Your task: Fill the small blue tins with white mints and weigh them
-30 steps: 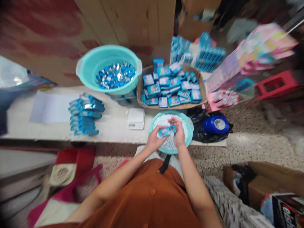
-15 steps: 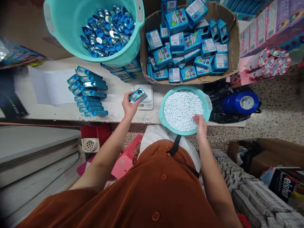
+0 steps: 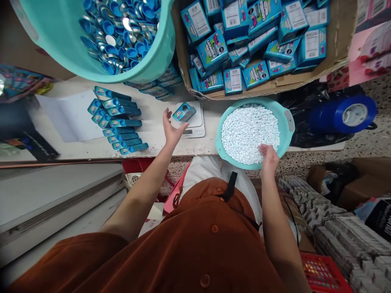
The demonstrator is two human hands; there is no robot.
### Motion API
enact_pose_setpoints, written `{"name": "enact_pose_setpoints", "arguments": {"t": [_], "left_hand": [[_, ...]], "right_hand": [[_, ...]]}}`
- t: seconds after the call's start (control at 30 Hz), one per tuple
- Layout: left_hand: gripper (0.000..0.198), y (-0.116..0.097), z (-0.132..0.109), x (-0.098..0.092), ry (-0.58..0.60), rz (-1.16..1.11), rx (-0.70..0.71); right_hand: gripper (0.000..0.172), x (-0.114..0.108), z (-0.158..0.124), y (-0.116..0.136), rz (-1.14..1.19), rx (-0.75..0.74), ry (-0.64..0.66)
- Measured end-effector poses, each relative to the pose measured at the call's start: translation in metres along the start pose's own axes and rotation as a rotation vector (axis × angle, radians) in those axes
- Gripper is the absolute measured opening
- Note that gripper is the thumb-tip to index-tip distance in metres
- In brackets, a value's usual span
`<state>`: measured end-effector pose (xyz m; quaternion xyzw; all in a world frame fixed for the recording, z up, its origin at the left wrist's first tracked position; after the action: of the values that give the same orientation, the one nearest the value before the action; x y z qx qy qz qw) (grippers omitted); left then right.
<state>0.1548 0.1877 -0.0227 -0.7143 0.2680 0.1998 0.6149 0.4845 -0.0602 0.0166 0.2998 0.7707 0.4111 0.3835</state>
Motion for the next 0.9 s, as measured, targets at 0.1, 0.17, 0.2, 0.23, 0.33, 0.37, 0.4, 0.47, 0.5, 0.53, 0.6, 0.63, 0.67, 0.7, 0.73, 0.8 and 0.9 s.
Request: {"name": "enact_pose_setpoints", "arguments": {"t": [0.1,0.17,0.2,0.23,0.33,0.37,0.4,0.47,0.5,0.53,0.6,0.63,0.67,0.7,0.73,0.8,0.9], "left_hand": [[0.094,0.019,-0.039,-0.019,-0.116,0.038,-0.144],[0.084,0.032,-0.073,-0.030,-0.165,0.068,-0.243],[0.080,0.039,-0.090,-0.034,-0.175,0.091,-0.292],[0.077,0.045,-0.107,-0.037,-0.182,0.115,-0.338],[0.070,0.058,-0.152,-0.038,-0.187,0.167,-0.444],[0.069,0.062,-0.164,-0.036,-0.184,0.174,-0.471],[0.068,0.064,-0.174,-0.032,-0.179,0.178,-0.494],[0.066,0.067,-0.191,-0.023,-0.180,0.174,-0.523],[0.065,0.069,-0.198,-0.018,-0.186,0.167,-0.528],[0.064,0.069,-0.204,-0.013,-0.194,0.157,-0.526],[0.062,0.070,-0.214,-0.003,-0.198,0.128,-0.508],[0.061,0.070,-0.219,0.002,-0.196,0.112,-0.497],[0.060,0.070,-0.224,0.007,-0.191,0.097,-0.488],[0.058,0.070,-0.227,0.011,-0.188,0.085,-0.486],[0.056,0.069,-0.231,0.015,-0.184,0.074,-0.487],[0.052,0.068,-0.233,0.022,-0.168,0.053,-0.488],[0.047,0.066,-0.226,0.027,-0.144,0.035,-0.464]], "right_hand": [[0.049,-0.002,0.004,0.002,-0.008,-0.035,-0.025],[0.049,-0.003,0.009,0.004,-0.017,-0.064,-0.016],[0.049,-0.004,0.011,0.005,-0.022,-0.078,-0.011],[0.049,-0.005,0.014,0.006,-0.026,-0.090,-0.006],[0.049,-0.009,0.021,0.009,-0.032,-0.125,0.013],[0.049,-0.010,0.023,0.010,-0.032,-0.135,0.022],[0.049,-0.012,0.024,0.012,-0.032,-0.145,0.033],[0.049,-0.015,0.027,0.015,-0.029,-0.168,0.058],[0.049,-0.017,0.029,0.016,-0.026,-0.182,0.071],[0.048,-0.019,0.031,0.018,-0.023,-0.197,0.085],[0.048,-0.023,0.035,0.021,-0.019,-0.224,0.106],[0.048,-0.025,0.037,0.022,-0.019,-0.234,0.111],[0.048,-0.027,0.039,0.024,-0.020,-0.240,0.113],[0.048,-0.029,0.041,0.025,-0.020,-0.244,0.115],[0.048,-0.031,0.044,0.025,-0.022,-0.246,0.118],[0.048,-0.033,0.048,0.025,-0.033,-0.254,0.126],[0.047,-0.028,0.051,0.019,-0.117,-0.318,0.155]]}}
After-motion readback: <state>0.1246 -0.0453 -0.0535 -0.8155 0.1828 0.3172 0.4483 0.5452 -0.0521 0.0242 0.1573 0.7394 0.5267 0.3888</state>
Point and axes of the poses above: each hand's wrist, its own z-axis towards the middle knuckle, its own x-axis out of the palm, y = z × x, the point moved 2 cm from there along z, towards the middle knuckle, and after that the axes turned 7 degrees about -x, right-handed, at the moved point
